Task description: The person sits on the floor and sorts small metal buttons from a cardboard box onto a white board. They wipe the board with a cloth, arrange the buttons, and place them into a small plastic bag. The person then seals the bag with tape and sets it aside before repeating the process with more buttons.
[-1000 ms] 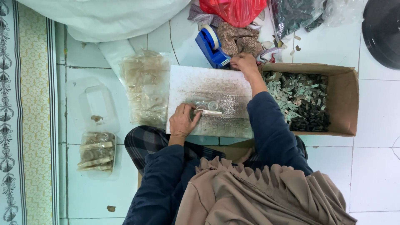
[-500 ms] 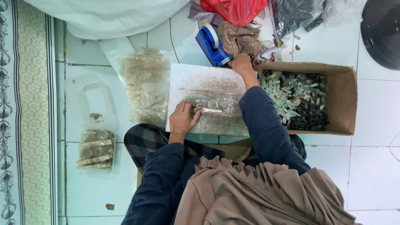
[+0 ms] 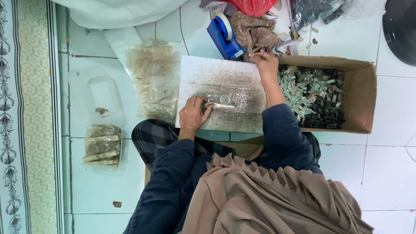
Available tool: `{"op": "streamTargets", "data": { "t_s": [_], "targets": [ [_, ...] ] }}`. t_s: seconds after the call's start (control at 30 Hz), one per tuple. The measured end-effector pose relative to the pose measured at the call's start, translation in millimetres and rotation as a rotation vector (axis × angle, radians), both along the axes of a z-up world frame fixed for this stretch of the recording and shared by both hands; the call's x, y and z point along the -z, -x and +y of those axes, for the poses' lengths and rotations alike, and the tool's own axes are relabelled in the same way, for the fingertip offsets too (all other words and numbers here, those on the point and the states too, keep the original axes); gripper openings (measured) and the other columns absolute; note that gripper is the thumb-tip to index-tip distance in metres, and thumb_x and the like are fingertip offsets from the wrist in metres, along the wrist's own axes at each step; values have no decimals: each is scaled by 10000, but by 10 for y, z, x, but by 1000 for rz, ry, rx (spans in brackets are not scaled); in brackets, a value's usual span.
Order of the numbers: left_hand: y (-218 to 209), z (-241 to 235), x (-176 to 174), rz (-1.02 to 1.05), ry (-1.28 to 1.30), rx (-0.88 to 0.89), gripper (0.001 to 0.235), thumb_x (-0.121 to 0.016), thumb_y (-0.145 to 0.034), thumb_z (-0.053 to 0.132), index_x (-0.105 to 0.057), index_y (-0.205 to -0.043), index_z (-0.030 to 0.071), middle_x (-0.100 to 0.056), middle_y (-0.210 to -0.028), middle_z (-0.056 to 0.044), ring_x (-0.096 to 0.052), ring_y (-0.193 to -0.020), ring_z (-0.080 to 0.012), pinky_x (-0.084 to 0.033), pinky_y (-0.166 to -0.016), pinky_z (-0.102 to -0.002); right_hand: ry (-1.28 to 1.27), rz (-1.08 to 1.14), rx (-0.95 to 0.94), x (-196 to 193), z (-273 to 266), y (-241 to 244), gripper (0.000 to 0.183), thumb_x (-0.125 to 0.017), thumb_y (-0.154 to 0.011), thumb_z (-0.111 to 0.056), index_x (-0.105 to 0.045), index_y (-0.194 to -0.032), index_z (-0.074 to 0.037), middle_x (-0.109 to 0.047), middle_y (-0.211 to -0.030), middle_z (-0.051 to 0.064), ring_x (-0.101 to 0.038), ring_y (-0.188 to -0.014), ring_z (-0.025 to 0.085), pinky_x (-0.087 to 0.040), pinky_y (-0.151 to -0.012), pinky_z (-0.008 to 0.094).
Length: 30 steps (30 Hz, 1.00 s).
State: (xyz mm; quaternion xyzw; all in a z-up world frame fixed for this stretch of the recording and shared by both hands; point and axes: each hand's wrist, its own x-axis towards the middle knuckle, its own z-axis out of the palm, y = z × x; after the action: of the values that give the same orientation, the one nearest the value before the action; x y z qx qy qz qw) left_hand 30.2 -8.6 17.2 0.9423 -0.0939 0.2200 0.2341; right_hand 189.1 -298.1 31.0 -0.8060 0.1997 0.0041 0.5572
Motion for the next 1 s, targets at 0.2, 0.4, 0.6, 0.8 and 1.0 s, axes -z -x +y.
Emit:
{"op": "streamTargets", "data": {
  "t_s": [0.2, 0.4, 0.6, 0.8, 1.0],
  "targets": [
    [24, 17, 21, 26, -7, 10, 322, -679, -922, 563, -604, -1005, 261, -552, -832, 44, -664, -783, -162, -574, -680, -273, -418, 86, 46, -861, 683, 1213, 315, -839, -825, -142, -736, -1048, 55, -632, -815, 62, -579, -728, 104, -522, -646, 224],
    [13, 14, 146, -52, -2, -10, 329, -641, -911, 608, -580, -992, 295, -522, -830, 49, -653, -793, -161, -569, -675, -264, -198, 23, -42, -506, 954, 1732, 257, -872, -820, -251, -808, -973, -54, -607, -896, 108, -582, -909, 162, -520, -816, 343],
    [19, 3, 125, -50, -1, -17, 342, -645, -897, 612, -571, -998, 295, -521, -834, 49, -655, -796, -165, -574, -657, -283, 36, 39, -73, -216, 946, 1660, 241, -811, -867, -279, -826, -1023, -95, -586, -941, 123, -619, -874, 227, -505, -783, 350],
    [31, -11, 92, -49, 4, -23, 353, -639, -897, 617, -561, -1008, 291, -516, -836, 49, -655, -807, -163, -574, -659, -277, 436, -174, -89, 31, 883, 1686, 194, -874, -816, -329, -803, -986, -271, -534, -1017, 28, -568, -1064, 274, -446, -1000, 378],
    [19, 17, 47, -45, 55, 0, 358, -675, -882, 596, -571, -1005, 276, -536, -835, 36, -673, -812, -190, -587, -675, -300, 416, -108, -101, -217, 947, 1660, 562, -880, -781, -273, -578, -1243, -165, -564, -1012, 78, -568, -1069, 360, -423, -990, 505]
  ]
}}
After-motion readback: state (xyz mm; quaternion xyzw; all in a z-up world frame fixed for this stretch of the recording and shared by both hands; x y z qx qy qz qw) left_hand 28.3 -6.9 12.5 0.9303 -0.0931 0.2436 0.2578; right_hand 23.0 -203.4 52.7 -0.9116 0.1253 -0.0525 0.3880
